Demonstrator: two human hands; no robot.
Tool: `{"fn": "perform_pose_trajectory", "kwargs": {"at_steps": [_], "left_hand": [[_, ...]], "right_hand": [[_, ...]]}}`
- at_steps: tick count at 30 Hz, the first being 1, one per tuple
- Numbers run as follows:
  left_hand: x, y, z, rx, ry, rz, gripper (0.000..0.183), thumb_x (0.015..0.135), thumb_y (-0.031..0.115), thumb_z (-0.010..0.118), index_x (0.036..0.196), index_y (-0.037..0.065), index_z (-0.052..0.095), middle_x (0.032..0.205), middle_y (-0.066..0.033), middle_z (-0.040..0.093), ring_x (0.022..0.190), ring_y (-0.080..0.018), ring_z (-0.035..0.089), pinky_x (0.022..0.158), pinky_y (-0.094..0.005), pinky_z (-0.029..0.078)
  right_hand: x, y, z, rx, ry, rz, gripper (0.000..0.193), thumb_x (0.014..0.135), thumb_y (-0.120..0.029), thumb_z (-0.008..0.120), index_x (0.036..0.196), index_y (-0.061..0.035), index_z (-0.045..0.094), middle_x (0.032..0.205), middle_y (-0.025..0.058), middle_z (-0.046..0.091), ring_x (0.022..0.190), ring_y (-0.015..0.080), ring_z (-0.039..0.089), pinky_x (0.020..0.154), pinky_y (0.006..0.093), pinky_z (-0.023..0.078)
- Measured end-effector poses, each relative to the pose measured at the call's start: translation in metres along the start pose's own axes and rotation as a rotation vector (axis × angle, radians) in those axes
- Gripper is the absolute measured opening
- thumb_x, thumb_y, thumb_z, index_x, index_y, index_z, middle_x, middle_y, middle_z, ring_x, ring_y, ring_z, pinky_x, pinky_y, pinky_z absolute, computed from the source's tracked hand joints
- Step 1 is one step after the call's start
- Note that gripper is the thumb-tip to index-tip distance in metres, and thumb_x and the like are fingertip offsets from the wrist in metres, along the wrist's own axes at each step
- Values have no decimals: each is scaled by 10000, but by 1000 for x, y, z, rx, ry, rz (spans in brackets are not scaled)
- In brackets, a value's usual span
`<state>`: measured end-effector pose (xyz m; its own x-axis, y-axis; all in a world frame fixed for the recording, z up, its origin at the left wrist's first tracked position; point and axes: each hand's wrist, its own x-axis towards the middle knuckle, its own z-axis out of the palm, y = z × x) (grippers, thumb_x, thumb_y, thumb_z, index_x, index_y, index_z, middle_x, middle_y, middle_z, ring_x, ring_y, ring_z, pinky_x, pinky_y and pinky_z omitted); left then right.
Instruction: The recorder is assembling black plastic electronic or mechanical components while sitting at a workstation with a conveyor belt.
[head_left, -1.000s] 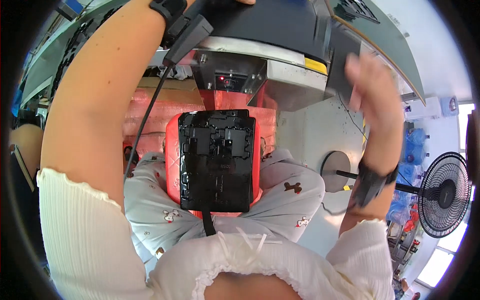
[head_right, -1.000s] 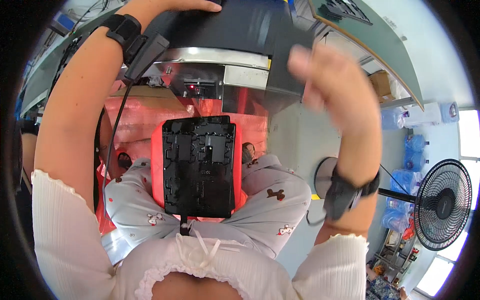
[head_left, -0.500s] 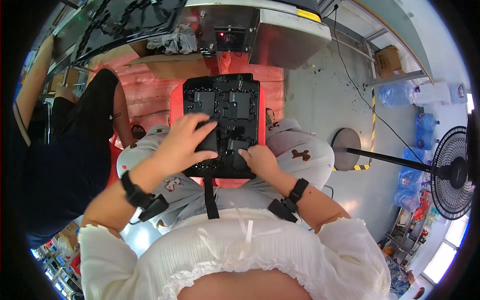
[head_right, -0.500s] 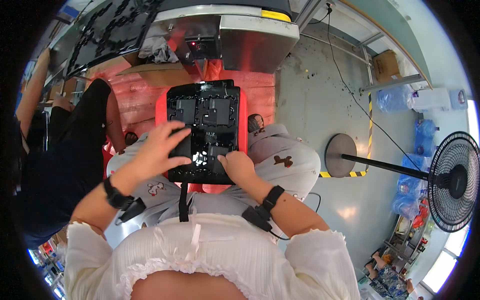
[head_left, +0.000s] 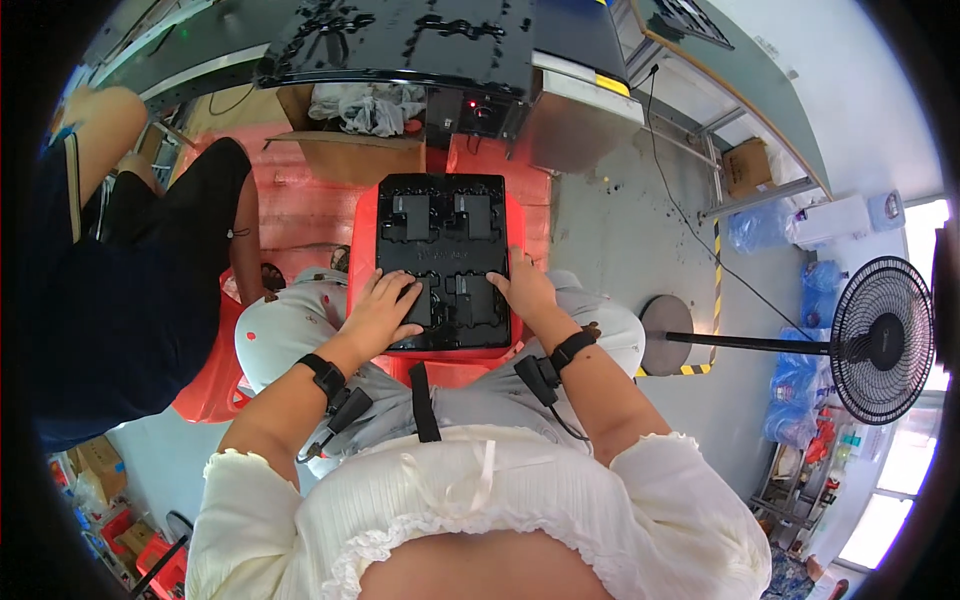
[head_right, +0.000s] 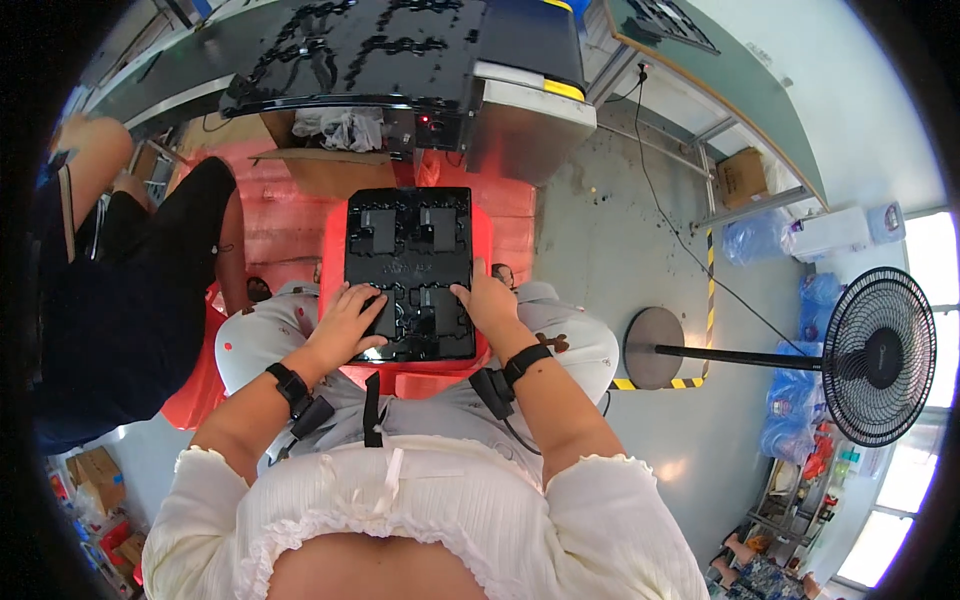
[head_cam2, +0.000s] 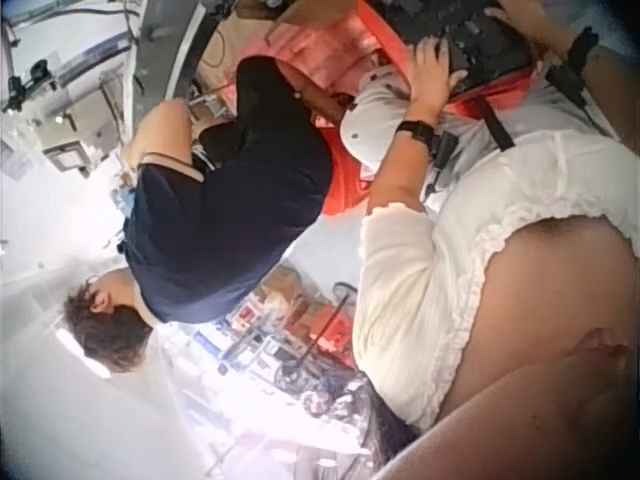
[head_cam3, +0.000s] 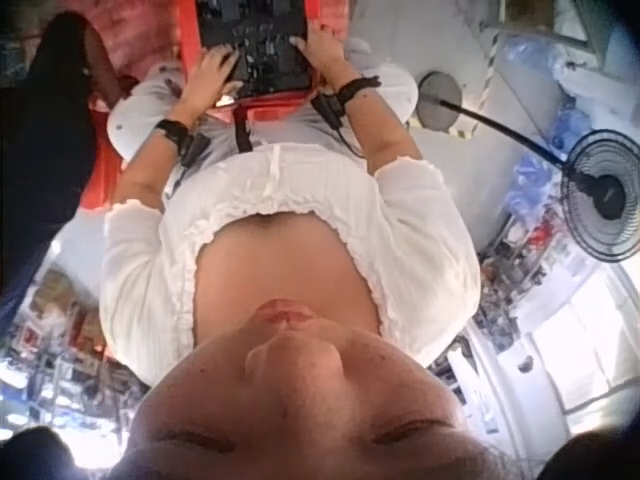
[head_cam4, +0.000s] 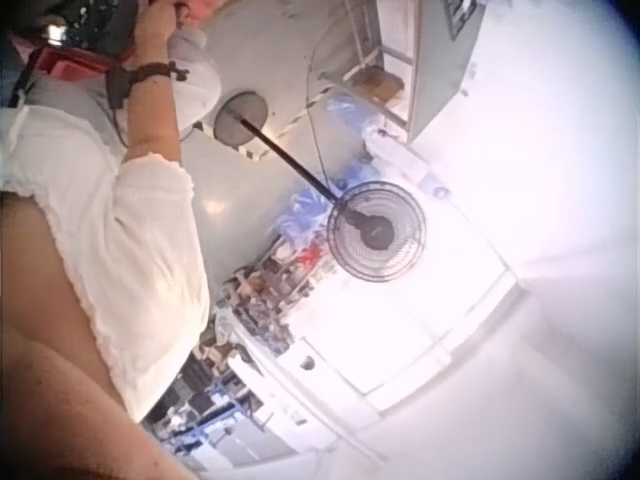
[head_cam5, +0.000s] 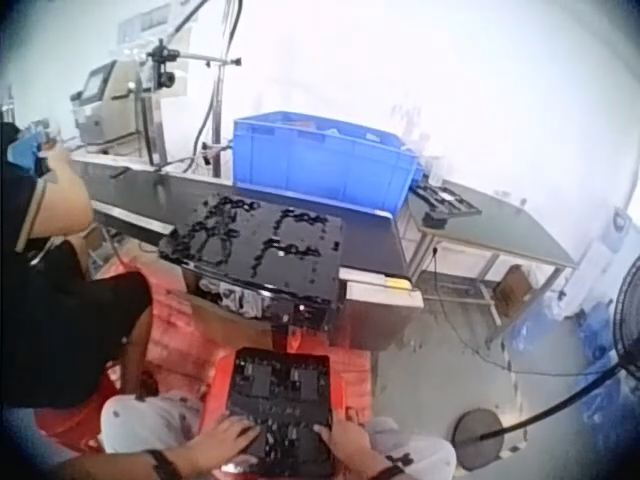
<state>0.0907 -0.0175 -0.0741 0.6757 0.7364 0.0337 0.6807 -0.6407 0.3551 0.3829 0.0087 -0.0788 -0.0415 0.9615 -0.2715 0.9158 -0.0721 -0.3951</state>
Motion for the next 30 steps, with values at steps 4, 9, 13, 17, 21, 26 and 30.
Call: {"fn": "perform_pose_trajectory", "kwargs": {"at_steps": [4, 9, 13, 17, 21, 26, 30], "left_hand": [[-7, 4, 2, -14, -10, -3, 718, 790, 356, 742, 1373, 31, 479, 1402, -193, 425, 1364, -382, 366, 1162, -546, 252], [-15, 11, -1, 10, -54, -23, 688, 811, 361, 728, 1358, 17, 492, 1446, -198, 396, 1383, -386, 342, 1164, -537, 244], [-15, 20, -8, 170, -118, 10, 664, 823, 352, 719, 1359, 20, 510, 1477, -195, 379, 1409, -343, 325, 1160, -514, 254], [1, 22, -35, -14, -78, -68, 639, 854, 336, 700, 1376, 20, 507, 1446, -208, 423, 1385, -344, 379, 1135, -500, 302], [36, 22, -86, -1136, 181, -435, 585, 984, 390, 576, 1428, 31, 450, 1404, -165, 495, 1318, -293, 477, 1089, -456, 385], [37, 17, -138, -1600, 451, -463, 436, 1013, 353, 539, 1314, 41, 493, 1176, -64, 610, 1038, -134, 590, 886, -298, 486], [-9, -3, -114, -1199, 304, -686, 268, 972, 208, 635, 1179, 45, 587, 910, 23, 642, 780, -37, 577, 637, -203, 455]], "right_hand": [[-14, -17, -16, -86, -243, 105, 553, 940, -459, 584, 1208, 13, 478, 886, 273, 673, 865, 446, 678, 780, 526, 532], [-11, -63, -136, 63, 185, -404, 435, 900, -401, 643, 1117, -27, 596, 974, 195, 673, 973, 390, 633, 814, 490, 509], [34, -81, -243, -202, 906, -744, 450, 779, -232, 750, 1170, -59, 608, 1053, 128, 646, 993, 348, 601, 850, 451, 484], [65, -90, -259, -297, 687, -729, 353, 728, -176, 717, 1054, -59, 651, 984, 108, 615, 928, 326, 592, 773, 455, 470], [16, -119, -217, -457, 692, -747, 163, 698, -187, 659, 784, -52, 634, 853, 102, 563, 835, 296, 571, 683, 435, 432], [-64, -160, -154, -104, 91, -1040, 395, 753, -370, 747, 947, -36, 664, 891, 81, 546, 876, 266, 538, 742, 401, 392], [-72, -127, -116, -2, -8, -992, 458, 753, -256, 768, 1134, -43, 629, 1167, 121, 580, 1147, 285, 528, 942, 435, 402]]}}
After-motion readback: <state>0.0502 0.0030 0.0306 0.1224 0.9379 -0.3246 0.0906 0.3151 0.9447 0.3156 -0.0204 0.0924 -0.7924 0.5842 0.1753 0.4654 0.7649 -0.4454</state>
